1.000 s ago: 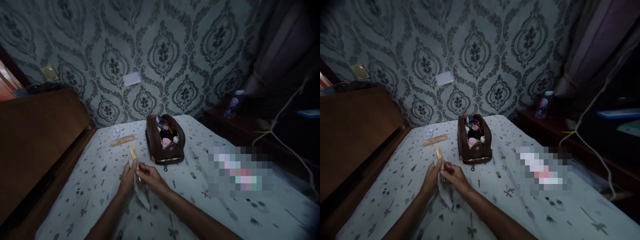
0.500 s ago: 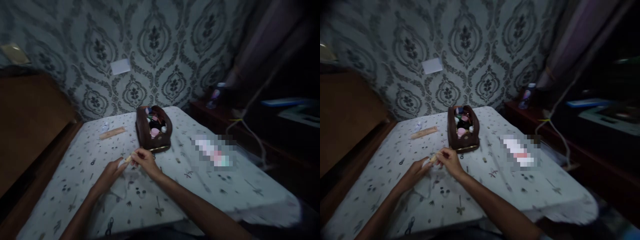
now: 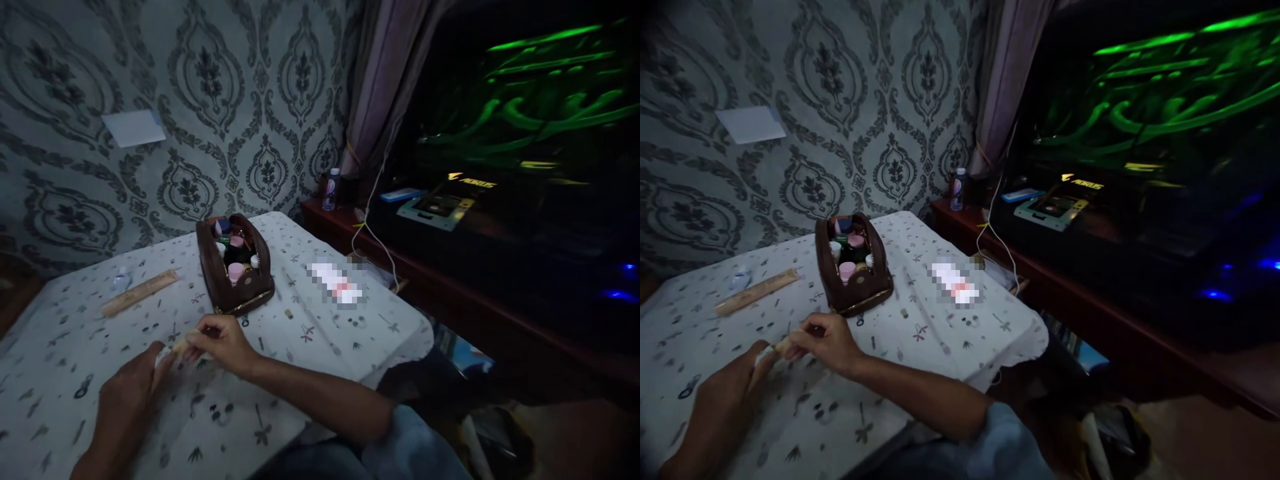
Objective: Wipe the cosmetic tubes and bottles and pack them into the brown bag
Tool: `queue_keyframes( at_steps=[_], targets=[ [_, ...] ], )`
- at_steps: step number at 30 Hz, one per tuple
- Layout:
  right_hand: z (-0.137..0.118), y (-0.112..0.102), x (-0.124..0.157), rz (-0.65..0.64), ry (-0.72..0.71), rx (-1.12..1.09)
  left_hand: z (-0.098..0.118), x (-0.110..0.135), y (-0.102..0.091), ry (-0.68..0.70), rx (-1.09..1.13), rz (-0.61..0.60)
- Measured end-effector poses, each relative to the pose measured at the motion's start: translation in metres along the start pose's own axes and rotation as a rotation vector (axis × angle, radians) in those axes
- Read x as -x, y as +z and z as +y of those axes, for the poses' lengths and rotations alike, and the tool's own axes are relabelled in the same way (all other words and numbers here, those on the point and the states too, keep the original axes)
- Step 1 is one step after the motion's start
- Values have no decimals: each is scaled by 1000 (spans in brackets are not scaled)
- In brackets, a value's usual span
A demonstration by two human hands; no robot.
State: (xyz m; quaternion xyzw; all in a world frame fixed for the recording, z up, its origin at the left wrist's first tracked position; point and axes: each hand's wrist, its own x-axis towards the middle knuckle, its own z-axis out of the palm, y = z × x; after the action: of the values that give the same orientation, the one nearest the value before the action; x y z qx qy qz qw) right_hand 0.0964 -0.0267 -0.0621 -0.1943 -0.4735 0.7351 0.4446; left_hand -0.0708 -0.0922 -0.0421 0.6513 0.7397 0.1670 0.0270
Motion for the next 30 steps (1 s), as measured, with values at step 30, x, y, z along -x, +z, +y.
queue_keyframes(
  at_steps=[30],
  targets=[
    [20,-13,3,-160,-33,1260,-78,46,6,15,-62,76]
  ],
)
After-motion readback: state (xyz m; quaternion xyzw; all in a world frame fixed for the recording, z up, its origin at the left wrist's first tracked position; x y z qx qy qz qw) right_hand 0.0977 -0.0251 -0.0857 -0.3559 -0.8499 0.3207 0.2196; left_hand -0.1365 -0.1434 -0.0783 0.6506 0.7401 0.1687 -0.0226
